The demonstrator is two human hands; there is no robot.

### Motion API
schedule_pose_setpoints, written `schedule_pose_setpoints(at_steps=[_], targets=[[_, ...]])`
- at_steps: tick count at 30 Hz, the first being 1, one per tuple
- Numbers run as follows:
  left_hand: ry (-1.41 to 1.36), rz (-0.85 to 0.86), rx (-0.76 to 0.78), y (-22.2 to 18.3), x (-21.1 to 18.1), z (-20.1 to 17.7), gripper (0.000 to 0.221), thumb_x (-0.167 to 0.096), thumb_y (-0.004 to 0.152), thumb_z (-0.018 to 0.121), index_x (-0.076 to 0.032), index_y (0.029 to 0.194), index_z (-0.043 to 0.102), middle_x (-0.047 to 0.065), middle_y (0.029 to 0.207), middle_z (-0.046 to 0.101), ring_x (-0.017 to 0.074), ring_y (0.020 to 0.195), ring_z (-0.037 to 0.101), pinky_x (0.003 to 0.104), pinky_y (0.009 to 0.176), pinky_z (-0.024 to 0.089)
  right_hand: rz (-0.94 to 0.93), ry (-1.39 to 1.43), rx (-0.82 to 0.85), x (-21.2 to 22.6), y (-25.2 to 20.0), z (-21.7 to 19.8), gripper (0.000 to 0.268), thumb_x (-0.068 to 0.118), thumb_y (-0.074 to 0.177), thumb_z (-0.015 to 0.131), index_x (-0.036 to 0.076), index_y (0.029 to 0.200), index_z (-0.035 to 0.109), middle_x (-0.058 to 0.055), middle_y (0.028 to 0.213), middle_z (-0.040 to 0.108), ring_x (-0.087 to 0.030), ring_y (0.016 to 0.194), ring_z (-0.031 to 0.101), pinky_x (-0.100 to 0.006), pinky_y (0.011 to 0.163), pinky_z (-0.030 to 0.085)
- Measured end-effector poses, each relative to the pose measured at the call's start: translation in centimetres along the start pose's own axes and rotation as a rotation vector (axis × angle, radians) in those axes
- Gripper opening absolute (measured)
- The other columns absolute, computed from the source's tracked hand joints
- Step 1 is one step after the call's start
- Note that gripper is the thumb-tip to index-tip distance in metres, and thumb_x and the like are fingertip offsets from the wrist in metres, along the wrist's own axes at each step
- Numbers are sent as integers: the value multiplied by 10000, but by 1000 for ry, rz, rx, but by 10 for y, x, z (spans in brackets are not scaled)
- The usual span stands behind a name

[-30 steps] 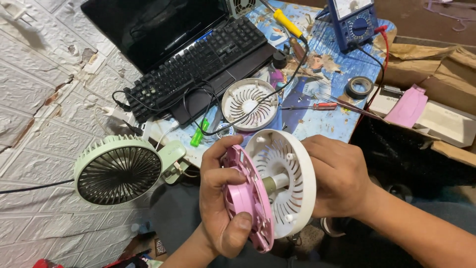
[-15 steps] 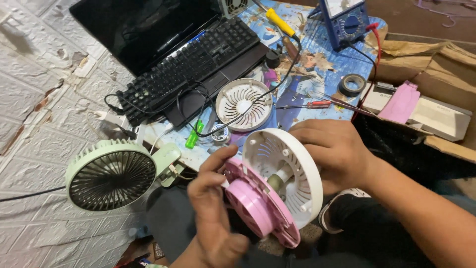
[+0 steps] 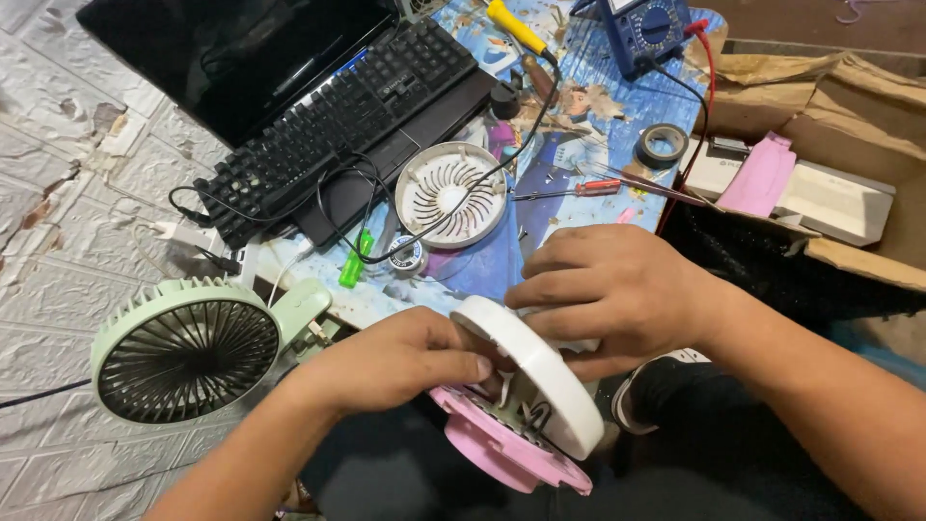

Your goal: Disassembling a small portable fan to inspect and repair internal wiring and motor components.

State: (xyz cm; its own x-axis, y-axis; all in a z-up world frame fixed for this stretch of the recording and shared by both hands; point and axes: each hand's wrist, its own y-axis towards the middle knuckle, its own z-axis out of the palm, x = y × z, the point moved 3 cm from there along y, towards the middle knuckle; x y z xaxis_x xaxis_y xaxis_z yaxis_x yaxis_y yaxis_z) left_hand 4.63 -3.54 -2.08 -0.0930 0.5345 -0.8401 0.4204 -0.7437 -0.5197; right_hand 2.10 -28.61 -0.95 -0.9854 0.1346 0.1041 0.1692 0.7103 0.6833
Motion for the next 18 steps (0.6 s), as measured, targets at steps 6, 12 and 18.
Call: schedule_pose_setpoints(at_steps=[6,12,18], targets=[[-250,-194,-75,27,15,12,162,-25,889,760,-3,1042,808,74,951,812,155,880,721,332,782,588,3,-45,139,-9,-12,7,350,405,1107,561,104,1219,699,-150,1328,742,-465,1049,688,-571,826,564],[-289,-17,72,33,1,15,473,-210,936,759,-42,1377,797,74,1360,830,161,1225,743,370,1073,627,2,-48,196,-5,-1,7,267,358,1080,629,108,1142,703,-166,1316,728,-434,1076,671,-595,938,566],[-370,59,65,31,-8,27,499,-245,945,768,-40,1400,775,83,1391,809,177,1261,728,383,1110,605,241,-125,263,-7,-5,-11,533,347,977,788,182,1472,679,-211,1630,602,-500,1483,565,-684,1204,464]])
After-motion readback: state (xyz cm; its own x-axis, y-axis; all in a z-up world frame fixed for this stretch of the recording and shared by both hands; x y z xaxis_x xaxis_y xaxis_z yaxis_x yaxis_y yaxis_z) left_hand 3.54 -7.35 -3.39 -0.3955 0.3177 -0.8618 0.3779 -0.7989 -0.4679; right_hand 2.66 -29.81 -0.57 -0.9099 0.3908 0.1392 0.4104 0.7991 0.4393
